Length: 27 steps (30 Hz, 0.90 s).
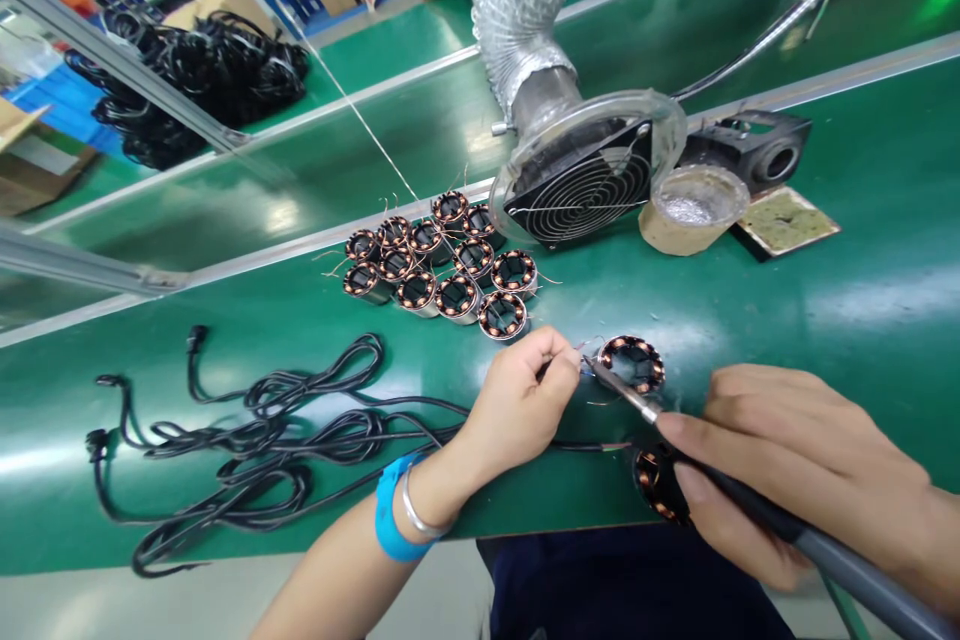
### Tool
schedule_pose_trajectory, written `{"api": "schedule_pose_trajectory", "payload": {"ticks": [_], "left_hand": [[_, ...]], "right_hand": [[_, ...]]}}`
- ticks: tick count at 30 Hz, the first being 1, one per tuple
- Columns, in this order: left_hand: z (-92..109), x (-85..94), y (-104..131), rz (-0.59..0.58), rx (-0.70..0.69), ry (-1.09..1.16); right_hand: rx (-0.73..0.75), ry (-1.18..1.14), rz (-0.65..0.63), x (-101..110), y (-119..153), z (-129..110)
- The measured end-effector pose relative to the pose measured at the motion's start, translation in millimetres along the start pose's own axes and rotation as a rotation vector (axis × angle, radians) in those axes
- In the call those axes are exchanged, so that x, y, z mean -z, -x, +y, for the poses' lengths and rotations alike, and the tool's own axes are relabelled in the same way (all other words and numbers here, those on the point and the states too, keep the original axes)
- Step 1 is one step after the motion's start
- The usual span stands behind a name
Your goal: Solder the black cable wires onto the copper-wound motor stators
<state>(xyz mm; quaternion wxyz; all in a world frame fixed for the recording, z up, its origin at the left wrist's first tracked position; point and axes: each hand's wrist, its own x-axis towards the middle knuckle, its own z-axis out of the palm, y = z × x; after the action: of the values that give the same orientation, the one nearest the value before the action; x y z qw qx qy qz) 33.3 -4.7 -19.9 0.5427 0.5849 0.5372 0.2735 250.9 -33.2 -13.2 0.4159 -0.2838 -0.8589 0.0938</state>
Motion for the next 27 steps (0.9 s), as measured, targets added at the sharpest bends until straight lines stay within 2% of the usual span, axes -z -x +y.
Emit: {"api": "schedule_pose_trajectory", "payload": {"ticks": [4, 11, 15, 17, 24, 27], "left_hand": [[0, 0.6, 1, 0.001, -0.005, -0.008], [-1, 0.8, 0, 0.003, -0.015, -0.004], [0, 0.9, 0, 0.0, -0.014, 0.007], [0, 0.7, 1, 0.0, -0.014, 0.013], [-1, -0.8, 1, 0.001, 0.021, 0.052], [-1, -1.1, 2, 0.005, 0.02, 0.051]], "right_hand": [[0.054, 0.051, -0.066, 8, -3, 0], [-0.019, 0.019, -0.084, 17, -3, -2], [-0.036, 0.002, 0.027, 7, 1, -2], [-0.037, -0.011, 0.043, 3, 1, -1], [0.012, 0.045, -0.075, 4, 0, 0], [0.026, 0.054, -0.078, 9, 1, 0]]}}
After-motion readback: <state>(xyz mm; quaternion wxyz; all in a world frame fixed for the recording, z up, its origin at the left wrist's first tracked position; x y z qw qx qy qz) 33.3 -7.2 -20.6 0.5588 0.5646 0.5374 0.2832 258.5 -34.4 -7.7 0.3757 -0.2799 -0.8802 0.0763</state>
